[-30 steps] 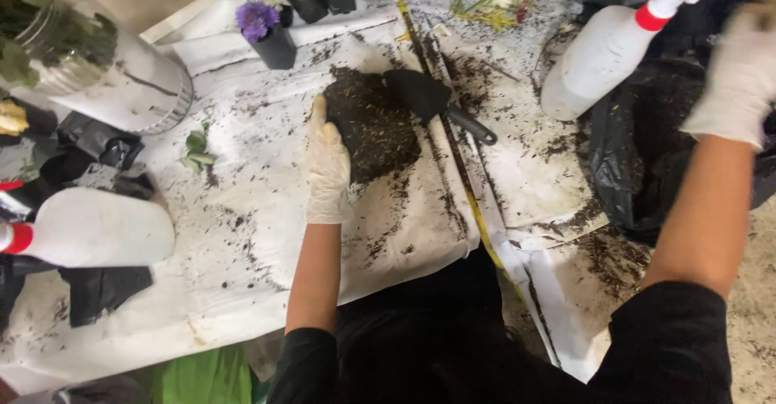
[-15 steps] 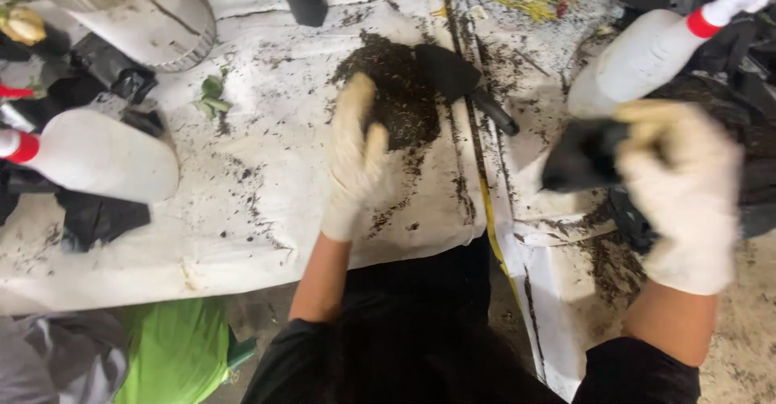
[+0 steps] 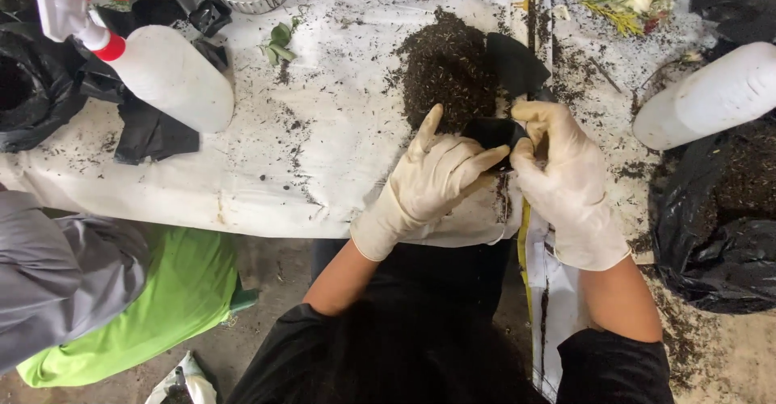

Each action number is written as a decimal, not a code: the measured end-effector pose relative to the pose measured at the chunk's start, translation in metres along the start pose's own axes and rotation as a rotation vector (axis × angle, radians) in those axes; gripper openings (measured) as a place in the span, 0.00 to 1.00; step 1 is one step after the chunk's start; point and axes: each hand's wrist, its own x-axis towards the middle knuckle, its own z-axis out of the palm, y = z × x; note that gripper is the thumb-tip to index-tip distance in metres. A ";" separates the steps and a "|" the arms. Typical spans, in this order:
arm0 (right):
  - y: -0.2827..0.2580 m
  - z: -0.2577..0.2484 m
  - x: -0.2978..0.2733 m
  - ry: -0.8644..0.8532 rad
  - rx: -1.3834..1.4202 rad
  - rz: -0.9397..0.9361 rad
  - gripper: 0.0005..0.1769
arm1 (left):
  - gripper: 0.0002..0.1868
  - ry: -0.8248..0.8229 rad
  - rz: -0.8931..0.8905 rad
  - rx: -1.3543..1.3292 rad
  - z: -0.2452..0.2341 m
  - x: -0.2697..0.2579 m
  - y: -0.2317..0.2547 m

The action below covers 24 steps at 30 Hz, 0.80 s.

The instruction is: The person fills a small black plastic pot with soil from a pile on a white table, pressing it down by hand. They then insert a small yellow flowering plant into the soil and place the finished pot on the table.

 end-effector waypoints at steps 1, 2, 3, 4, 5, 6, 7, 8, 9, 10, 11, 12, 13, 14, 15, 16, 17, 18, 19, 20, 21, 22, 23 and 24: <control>0.008 0.002 -0.002 0.018 0.032 -0.002 0.23 | 0.15 0.016 0.039 -0.020 0.000 0.000 -0.002; 0.016 0.003 -0.004 0.038 0.062 -0.004 0.21 | 0.12 0.034 0.080 -0.042 0.001 0.002 -0.003; 0.025 0.004 -0.004 0.042 0.059 -0.002 0.21 | 0.12 0.036 0.082 -0.046 0.001 0.002 -0.004; 0.034 0.005 -0.004 0.016 0.087 -0.097 0.20 | 0.11 0.012 0.093 -0.069 0.001 0.003 -0.006; 0.042 0.006 -0.003 -0.010 0.114 -0.192 0.19 | 0.11 -0.012 0.105 -0.092 0.001 0.004 -0.008; 0.029 -0.001 -0.002 -0.007 0.112 -0.192 0.19 | 0.11 -0.009 0.107 -0.094 0.005 0.002 -0.012; 0.015 -0.007 0.000 -0.003 -0.014 -0.392 0.15 | 0.11 -0.034 0.138 -0.053 0.008 0.000 -0.017; 0.002 -0.013 0.002 0.003 -0.141 -0.591 0.23 | 0.12 -0.059 0.170 -0.011 0.012 -0.002 -0.022; 0.005 -0.013 0.001 0.005 -0.143 -0.592 0.23 | 0.12 -0.057 0.172 -0.012 0.003 0.005 -0.023; 0.009 -0.012 0.001 0.013 -0.154 -0.647 0.24 | 0.11 -0.086 0.188 -0.079 -0.005 0.013 -0.026; 0.013 -0.012 0.000 0.020 -0.166 -0.702 0.24 | 0.10 -0.115 0.204 -0.147 -0.013 0.021 -0.028; 0.019 -0.010 -0.001 0.023 -0.168 -0.701 0.24 | 0.10 -0.113 0.208 -0.149 -0.013 0.018 -0.035; 0.026 -0.008 -0.002 0.032 -0.185 -0.783 0.25 | 0.09 -0.164 0.202 -0.349 -0.013 0.015 -0.041; 0.032 -0.006 -0.004 0.040 -0.200 -0.863 0.26 | 0.12 -0.218 0.194 -0.550 -0.013 0.011 -0.048; 0.038 -0.004 -0.007 0.043 -0.202 -0.861 0.26 | 0.12 -0.218 0.197 -0.552 -0.018 0.013 -0.052; 0.044 -0.002 -0.009 -0.007 -0.233 -0.814 0.28 | 0.14 -0.255 0.164 -0.771 -0.023 0.016 -0.058; 0.049 0.001 -0.011 -0.057 -0.263 -0.766 0.30 | 0.17 -0.292 0.128 -0.988 -0.028 0.018 -0.063; 0.043 0.000 -0.010 -0.056 -0.263 -0.763 0.30 | 0.17 -0.294 0.129 -0.990 -0.028 0.016 -0.059; 0.036 0.000 -0.008 -0.081 -0.299 -0.758 0.28 | 0.14 -0.352 0.096 -0.990 -0.029 0.014 -0.056; 0.029 0.000 -0.005 -0.105 -0.336 -0.754 0.26 | 0.12 -0.410 0.063 -0.987 -0.029 0.013 -0.053; 0.027 0.001 -0.006 -0.104 -0.337 -0.753 0.26 | 0.12 -0.410 0.065 -0.988 -0.026 0.013 -0.049; 0.024 0.002 -0.008 -0.123 -0.356 -0.718 0.23 | 0.13 -0.379 0.082 -0.929 -0.023 0.012 -0.044; 0.022 0.004 -0.009 -0.142 -0.375 -0.683 0.21 | 0.15 -0.349 0.099 -0.869 -0.020 0.010 -0.039; 0.022 0.002 -0.009 -0.144 -0.374 -0.679 0.21 | 0.15 -0.351 0.097 -0.873 -0.017 0.008 -0.046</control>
